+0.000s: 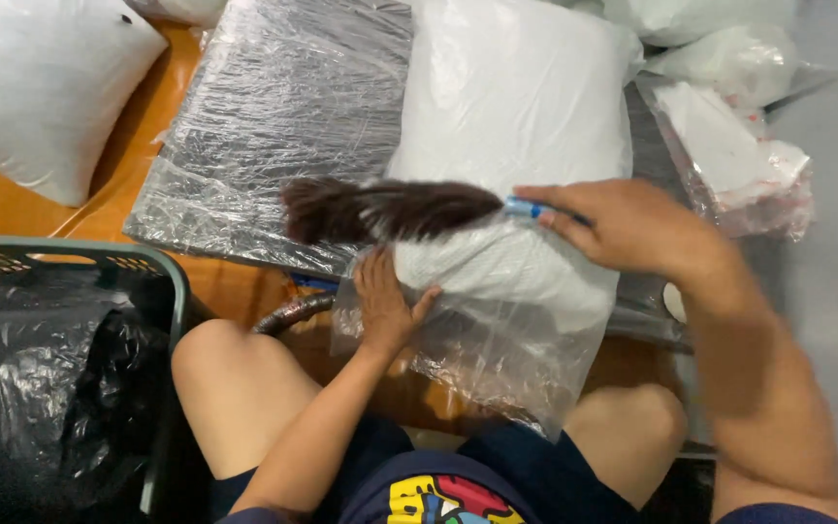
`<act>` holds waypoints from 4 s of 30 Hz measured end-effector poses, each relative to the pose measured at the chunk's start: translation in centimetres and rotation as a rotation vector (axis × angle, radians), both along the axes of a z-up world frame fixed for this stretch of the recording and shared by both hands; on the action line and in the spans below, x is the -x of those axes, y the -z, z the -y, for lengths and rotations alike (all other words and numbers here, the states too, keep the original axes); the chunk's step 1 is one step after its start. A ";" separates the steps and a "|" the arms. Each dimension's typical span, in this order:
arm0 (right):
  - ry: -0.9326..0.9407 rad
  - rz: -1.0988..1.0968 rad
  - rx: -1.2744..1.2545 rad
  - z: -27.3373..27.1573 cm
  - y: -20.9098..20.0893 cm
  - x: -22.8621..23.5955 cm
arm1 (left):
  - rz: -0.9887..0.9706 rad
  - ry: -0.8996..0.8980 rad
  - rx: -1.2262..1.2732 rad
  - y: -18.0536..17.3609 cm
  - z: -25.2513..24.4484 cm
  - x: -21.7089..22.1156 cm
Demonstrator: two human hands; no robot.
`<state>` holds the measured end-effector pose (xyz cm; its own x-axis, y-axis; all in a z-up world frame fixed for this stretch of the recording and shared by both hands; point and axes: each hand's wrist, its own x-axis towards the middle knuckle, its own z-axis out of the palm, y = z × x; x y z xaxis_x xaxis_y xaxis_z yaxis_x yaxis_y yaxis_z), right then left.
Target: A person is stuffing a pillow into a plastic bag, cleaning it with a feather duster, and preparing the bag for compression and sealing.
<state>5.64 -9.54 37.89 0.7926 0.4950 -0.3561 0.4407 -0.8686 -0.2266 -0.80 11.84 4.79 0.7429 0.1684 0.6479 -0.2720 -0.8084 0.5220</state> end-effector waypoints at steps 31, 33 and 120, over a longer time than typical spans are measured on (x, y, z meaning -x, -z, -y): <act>0.229 1.081 0.538 13.1 8.0 -9.6 | -0.388 0.230 0.448 -5.9 -0.5 2.1; 0.202 1.065 0.504 11.9 8.2 -8.2 | -0.405 0.241 0.465 -5.6 -0.3 2.3; 0.199 0.699 -0.242 9.4 13.1 -7.8 | 0.084 0.042 -0.013 0.2 3.1 -3.0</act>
<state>13.40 -18.95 24.78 0.8761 0.3193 0.3613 0.3914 -0.9085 -0.1463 2.17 8.76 4.61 0.6924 0.1293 0.7098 -0.3482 -0.8018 0.4857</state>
